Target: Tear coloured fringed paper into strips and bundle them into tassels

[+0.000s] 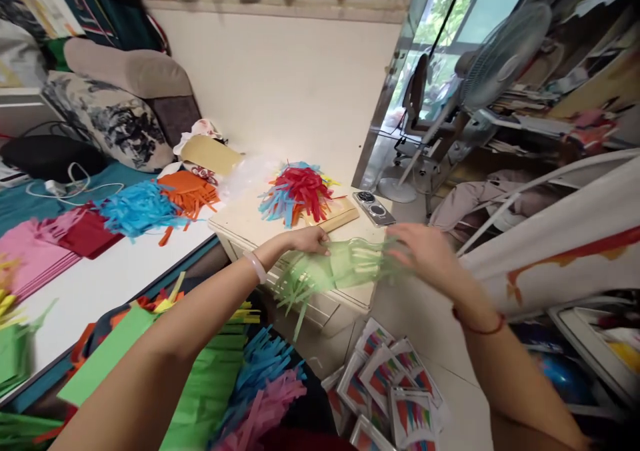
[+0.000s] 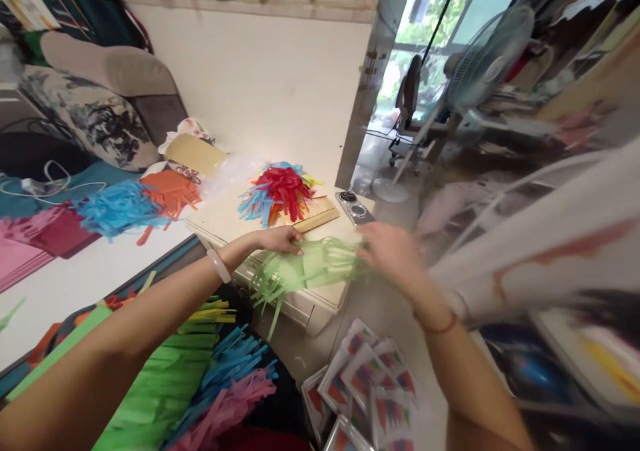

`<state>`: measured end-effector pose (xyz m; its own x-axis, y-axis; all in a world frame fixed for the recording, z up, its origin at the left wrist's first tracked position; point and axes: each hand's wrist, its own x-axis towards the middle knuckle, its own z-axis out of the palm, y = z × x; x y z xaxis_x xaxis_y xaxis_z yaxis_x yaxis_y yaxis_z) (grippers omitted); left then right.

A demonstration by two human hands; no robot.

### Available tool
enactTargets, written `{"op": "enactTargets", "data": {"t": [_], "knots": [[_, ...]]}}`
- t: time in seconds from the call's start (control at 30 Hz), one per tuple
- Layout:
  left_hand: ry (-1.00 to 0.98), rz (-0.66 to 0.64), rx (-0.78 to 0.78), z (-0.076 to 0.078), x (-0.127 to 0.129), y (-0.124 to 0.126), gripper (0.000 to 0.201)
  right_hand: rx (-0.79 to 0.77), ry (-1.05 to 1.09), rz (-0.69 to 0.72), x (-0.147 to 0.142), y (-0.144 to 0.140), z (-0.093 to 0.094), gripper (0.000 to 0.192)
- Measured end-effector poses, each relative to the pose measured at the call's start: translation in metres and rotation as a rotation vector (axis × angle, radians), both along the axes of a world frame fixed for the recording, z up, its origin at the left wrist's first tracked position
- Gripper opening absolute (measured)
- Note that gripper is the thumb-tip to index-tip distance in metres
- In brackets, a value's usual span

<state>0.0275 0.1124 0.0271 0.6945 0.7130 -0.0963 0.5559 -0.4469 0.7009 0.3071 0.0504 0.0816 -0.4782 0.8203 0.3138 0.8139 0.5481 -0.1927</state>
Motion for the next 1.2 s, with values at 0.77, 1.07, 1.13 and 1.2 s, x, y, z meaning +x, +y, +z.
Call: {"op": "enactTargets", "data": {"t": [0.77,1.07,1.13,1.2], "knots": [[0.518,0.008,0.835,-0.028,0.034,-0.122,0.016,0.079,0.065,0.072,-0.011,-0.025,-0.075,0.049],[0.361,0.226,0.801,-0.042,0.023,-0.118,0.024,-0.055,-0.019,0.333,-0.077,-0.019,-0.098,0.057],[0.363,0.267,0.819,-0.043,0.016,-0.116,0.030,-0.059,-0.018,0.322,-0.067,-0.013,-0.104,0.060],[0.378,0.279,0.811,-0.045,0.008,-0.115,0.031,-0.067,-0.014,0.320,-0.057,-0.010,-0.105,0.062]]}}
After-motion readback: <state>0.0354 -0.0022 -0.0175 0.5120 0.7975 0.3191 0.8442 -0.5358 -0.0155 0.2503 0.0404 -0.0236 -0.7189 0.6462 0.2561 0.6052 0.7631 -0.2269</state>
